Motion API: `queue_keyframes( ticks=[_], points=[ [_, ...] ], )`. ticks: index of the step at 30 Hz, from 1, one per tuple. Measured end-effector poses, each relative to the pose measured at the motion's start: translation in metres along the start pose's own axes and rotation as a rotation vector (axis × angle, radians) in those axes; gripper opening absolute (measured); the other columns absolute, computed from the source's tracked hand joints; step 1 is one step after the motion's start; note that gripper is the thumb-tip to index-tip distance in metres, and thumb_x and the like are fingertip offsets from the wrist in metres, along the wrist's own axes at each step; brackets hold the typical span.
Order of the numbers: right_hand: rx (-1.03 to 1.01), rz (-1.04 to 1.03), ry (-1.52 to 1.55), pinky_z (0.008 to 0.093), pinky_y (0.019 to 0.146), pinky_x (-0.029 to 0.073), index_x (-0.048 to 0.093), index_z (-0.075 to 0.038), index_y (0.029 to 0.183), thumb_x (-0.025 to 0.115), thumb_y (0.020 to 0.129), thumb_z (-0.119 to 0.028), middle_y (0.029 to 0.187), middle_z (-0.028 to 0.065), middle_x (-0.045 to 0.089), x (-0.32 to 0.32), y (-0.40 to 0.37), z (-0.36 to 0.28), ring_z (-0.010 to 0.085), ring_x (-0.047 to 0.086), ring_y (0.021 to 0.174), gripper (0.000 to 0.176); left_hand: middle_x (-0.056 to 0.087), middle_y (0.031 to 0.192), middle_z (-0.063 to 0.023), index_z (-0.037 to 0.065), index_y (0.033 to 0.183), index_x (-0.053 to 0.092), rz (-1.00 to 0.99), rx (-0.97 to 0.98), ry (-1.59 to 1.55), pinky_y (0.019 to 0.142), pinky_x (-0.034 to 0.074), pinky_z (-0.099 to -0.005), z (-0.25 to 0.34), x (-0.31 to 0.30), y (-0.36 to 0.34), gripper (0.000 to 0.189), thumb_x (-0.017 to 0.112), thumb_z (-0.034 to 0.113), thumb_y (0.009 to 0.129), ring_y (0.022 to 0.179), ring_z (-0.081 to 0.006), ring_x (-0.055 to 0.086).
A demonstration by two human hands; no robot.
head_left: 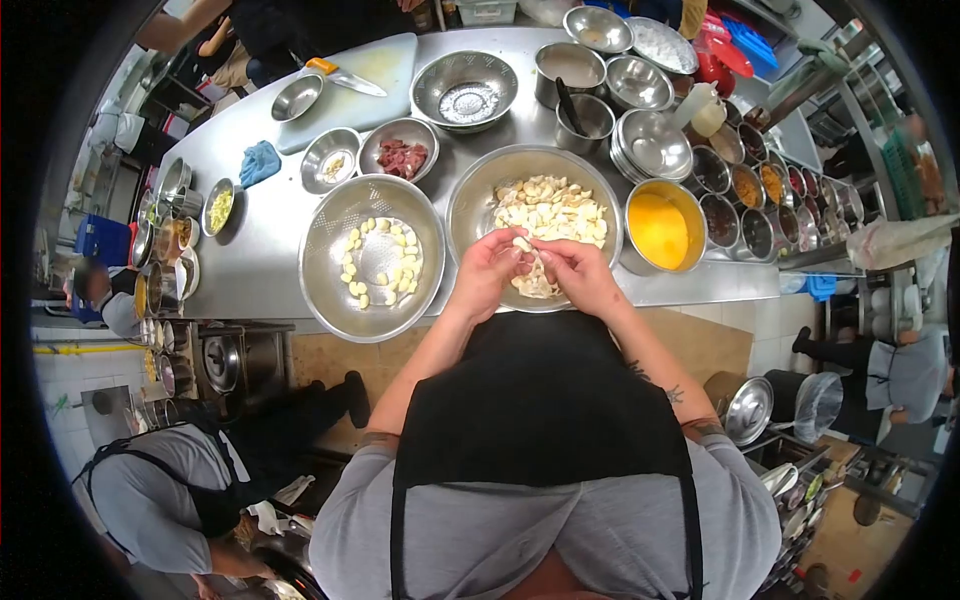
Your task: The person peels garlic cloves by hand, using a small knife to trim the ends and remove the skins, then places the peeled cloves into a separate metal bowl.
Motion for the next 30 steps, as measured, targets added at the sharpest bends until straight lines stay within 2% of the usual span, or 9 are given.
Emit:
queue_keyframes(
  ticks=[7, 13, 19, 27, 30],
  points=[
    [0.047, -0.029, 0.028, 0.0214, 0.062, 0.046, 0.065, 0.001, 0.116, 0.059, 0.095, -0.01, 0.085, 0.0018, 0.067, 0.0, 0.002, 0.007, 0.0053, 0.054, 0.067, 0.024, 0.063, 0.102, -0.0081, -0.002, 0.121, 0.055, 0.031, -0.003, -0.143, 0.084, 0.052, -0.03, -0.006, -0.008, 0.004, 0.03, 0.058, 0.0, 0.091, 0.094, -0.0166, 0.063],
    [0.018, -0.008, -0.068, 0.0216, 0.061, 0.045, 0.066, 0.0, 0.115, 0.059, 0.095, -0.01, 0.077, 0.0003, 0.064, -0.001, 0.002, 0.005, 0.0055, 0.053, 0.066, 0.023, 0.065, 0.1, -0.0081, -0.005, 0.121, 0.055, 0.095, -0.004, 0.029, 0.079, 0.051, -0.0255, -0.004, -0.005, 0.002, 0.035, 0.063, -0.001, 0.088, 0.089, -0.0126, 0.063],
    [0.017, 0.087, -0.066, 0.0221, 0.06, 0.045, 0.066, -0.001, 0.116, 0.059, 0.094, -0.01, 0.075, 0.0015, 0.064, -0.012, 0.002, 0.004, 0.0054, 0.052, 0.064, 0.024, 0.065, 0.106, -0.0098, -0.006, 0.124, 0.054, 0.017, -0.026, 0.146, 0.08, 0.05, -0.0252, -0.01, -0.003, 0.0, 0.037, 0.062, -0.003, 0.088, 0.09, -0.0121, 0.062],
    [-0.04, 0.201, -0.106, 0.0221, 0.058, 0.044, 0.063, 0.0, 0.119, 0.057, 0.095, -0.011, 0.073, 0.0013, 0.063, -0.026, 0.002, 0.005, 0.0061, 0.054, 0.064, 0.027, 0.064, 0.104, -0.0064, -0.003, 0.131, 0.051, -0.053, -0.04, 0.093, 0.08, 0.05, -0.0257, -0.01, 0.007, -0.004, 0.04, 0.059, 0.003, 0.092, 0.09, -0.0115, 0.061],
    [0.024, 0.22, -0.091, 0.0221, 0.058, 0.044, 0.061, 0.002, 0.121, 0.055, 0.096, -0.013, 0.071, 0.0013, 0.062, -0.037, 0.002, 0.005, 0.0067, 0.054, 0.063, 0.03, 0.062, 0.108, -0.0062, -0.002, 0.134, 0.048, -0.125, -0.085, -0.007, 0.08, 0.049, -0.0253, -0.012, 0.011, -0.007, 0.042, 0.057, 0.004, 0.094, 0.092, -0.0119, 0.06]
  ],
)
Point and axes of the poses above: each hand's wrist, its own y-axis towards the middle knuckle, its own x-axis out of the palm, z = x × y, the point moved 9 cm from there along y, towards the middle knuckle
